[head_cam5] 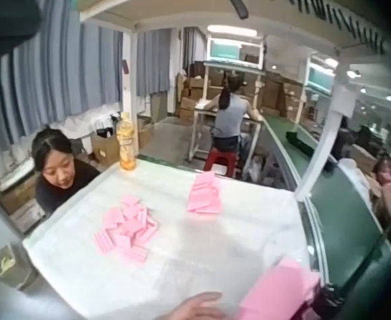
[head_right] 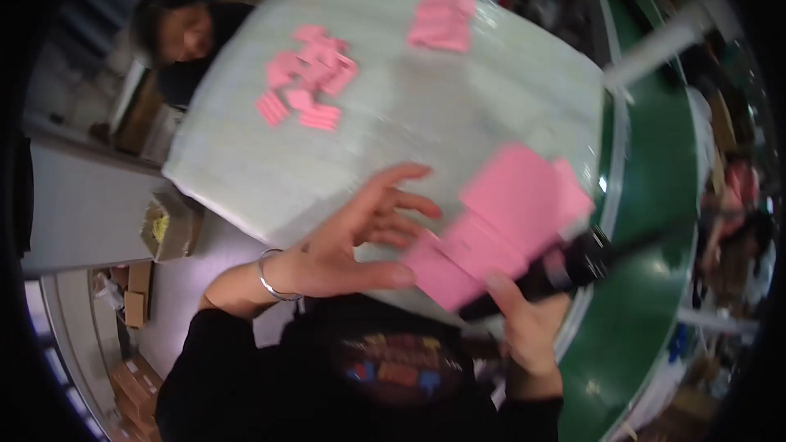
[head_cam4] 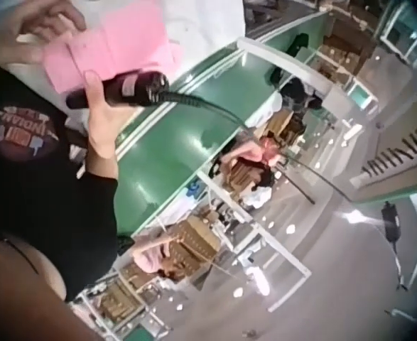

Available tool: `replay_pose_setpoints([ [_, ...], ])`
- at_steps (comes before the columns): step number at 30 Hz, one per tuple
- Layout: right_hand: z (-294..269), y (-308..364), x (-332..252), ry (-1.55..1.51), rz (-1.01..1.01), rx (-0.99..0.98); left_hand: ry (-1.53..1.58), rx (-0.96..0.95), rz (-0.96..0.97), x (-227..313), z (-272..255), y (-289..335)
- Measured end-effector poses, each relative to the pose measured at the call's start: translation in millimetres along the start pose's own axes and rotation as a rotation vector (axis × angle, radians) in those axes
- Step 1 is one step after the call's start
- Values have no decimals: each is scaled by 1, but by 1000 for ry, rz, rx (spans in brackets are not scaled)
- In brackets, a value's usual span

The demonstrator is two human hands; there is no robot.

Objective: Assembling pink plastic components using an electric screwdriver and then packing the finished items into cardboard boxes.

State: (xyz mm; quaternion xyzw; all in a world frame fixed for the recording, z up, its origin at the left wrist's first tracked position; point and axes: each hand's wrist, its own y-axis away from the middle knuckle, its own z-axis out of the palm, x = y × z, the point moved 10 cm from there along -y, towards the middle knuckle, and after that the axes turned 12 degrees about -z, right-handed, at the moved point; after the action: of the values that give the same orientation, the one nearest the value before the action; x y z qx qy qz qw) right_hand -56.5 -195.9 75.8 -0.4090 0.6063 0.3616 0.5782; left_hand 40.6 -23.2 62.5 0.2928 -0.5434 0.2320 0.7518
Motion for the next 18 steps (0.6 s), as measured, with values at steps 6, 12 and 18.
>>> replay_pose_setpoints([
  [6, -40, -19, -10, 42, -159, 39, 127, -275, -147, -38, 5, -64],
  [12, -78, -52, -78, -343, -619, 213, -613, -396, -159, -44, 4, -79],
  [18, -2, -153, -52, -376, -640, 122, -1106, -26, 339, -18, 3, -72],
])
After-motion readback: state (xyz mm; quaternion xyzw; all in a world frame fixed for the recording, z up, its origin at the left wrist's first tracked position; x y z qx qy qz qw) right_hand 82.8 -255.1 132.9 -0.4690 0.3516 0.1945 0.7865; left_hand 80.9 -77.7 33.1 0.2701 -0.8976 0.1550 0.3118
